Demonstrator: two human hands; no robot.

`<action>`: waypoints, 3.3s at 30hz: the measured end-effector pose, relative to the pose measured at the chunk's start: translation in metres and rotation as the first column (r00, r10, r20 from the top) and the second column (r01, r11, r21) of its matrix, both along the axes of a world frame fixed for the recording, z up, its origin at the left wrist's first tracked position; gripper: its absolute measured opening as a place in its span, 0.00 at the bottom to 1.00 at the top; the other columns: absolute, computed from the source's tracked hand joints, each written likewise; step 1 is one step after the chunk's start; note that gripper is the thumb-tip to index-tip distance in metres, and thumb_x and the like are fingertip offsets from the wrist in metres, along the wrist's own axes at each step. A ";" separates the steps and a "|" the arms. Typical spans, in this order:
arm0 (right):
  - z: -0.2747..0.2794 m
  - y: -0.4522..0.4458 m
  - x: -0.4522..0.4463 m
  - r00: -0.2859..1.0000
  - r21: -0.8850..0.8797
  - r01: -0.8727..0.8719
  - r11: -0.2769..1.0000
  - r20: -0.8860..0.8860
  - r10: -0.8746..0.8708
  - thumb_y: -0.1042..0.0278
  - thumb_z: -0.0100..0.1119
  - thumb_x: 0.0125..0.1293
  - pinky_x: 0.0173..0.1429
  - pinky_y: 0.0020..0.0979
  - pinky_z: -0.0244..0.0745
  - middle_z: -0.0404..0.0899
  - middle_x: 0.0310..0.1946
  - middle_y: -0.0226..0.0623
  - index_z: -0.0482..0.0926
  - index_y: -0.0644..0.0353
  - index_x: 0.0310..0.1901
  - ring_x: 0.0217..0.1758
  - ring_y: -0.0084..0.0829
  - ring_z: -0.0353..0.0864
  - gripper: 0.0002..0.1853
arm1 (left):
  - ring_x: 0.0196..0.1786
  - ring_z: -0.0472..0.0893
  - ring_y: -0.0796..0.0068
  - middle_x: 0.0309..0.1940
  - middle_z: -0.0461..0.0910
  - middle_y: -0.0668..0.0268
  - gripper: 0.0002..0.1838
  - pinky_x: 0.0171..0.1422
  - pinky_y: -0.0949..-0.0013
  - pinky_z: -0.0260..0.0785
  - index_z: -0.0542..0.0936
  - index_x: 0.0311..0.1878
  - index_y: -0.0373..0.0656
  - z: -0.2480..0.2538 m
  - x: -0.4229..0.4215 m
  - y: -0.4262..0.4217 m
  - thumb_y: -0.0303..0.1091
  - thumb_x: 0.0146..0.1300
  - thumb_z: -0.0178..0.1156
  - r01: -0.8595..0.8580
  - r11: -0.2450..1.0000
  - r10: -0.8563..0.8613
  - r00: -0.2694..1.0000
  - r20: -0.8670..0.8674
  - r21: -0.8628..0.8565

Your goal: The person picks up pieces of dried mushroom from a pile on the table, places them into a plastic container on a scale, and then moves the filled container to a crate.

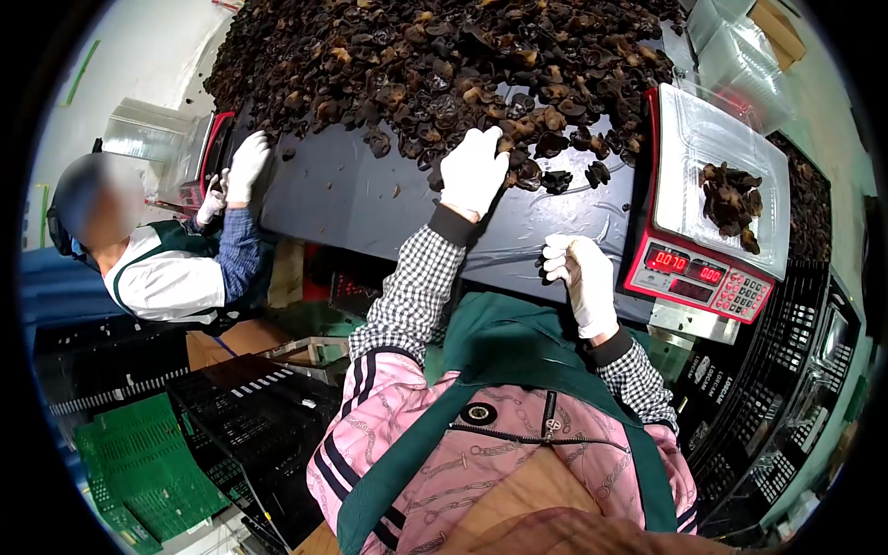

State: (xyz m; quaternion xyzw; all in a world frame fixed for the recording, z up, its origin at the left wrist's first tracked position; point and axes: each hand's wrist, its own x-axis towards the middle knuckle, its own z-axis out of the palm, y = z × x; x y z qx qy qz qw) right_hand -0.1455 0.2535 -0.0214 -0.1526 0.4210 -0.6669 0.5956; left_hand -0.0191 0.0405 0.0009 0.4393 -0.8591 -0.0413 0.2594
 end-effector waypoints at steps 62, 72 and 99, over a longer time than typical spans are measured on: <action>0.017 -0.019 0.010 0.985 -0.075 -0.161 0.984 0.055 0.165 0.59 0.51 0.80 0.54 0.32 0.80 0.83 0.52 0.43 0.74 0.67 0.64 0.50 0.31 0.84 0.22 | 0.36 0.80 0.81 0.39 0.86 0.63 0.16 0.43 0.77 0.74 0.81 0.58 0.30 0.055 0.076 0.065 0.29 0.71 0.60 0.460 0.478 0.216 0.764 -0.608 0.748; 0.016 -0.021 0.012 0.968 0.071 -0.118 0.990 0.230 0.099 0.65 0.58 0.76 0.31 0.27 0.66 0.75 0.33 0.31 0.77 0.64 0.51 0.28 0.23 0.70 0.11 | 0.47 0.84 0.60 0.44 0.86 0.60 0.09 0.55 0.63 0.76 0.86 0.47 0.43 0.019 0.079 0.024 0.27 0.64 0.63 0.072 0.997 -0.063 0.959 -0.277 0.023; 0.020 -0.011 0.011 0.883 0.026 -0.280 0.960 0.399 0.247 0.72 0.52 0.69 0.42 0.34 0.85 0.81 0.59 0.50 0.60 0.56 0.79 0.47 0.40 0.87 0.35 | 0.34 0.82 0.78 0.38 0.86 0.64 0.10 0.41 0.76 0.75 0.83 0.46 0.37 0.006 0.085 0.063 0.24 0.62 0.70 0.061 0.905 0.143 0.889 -0.435 0.422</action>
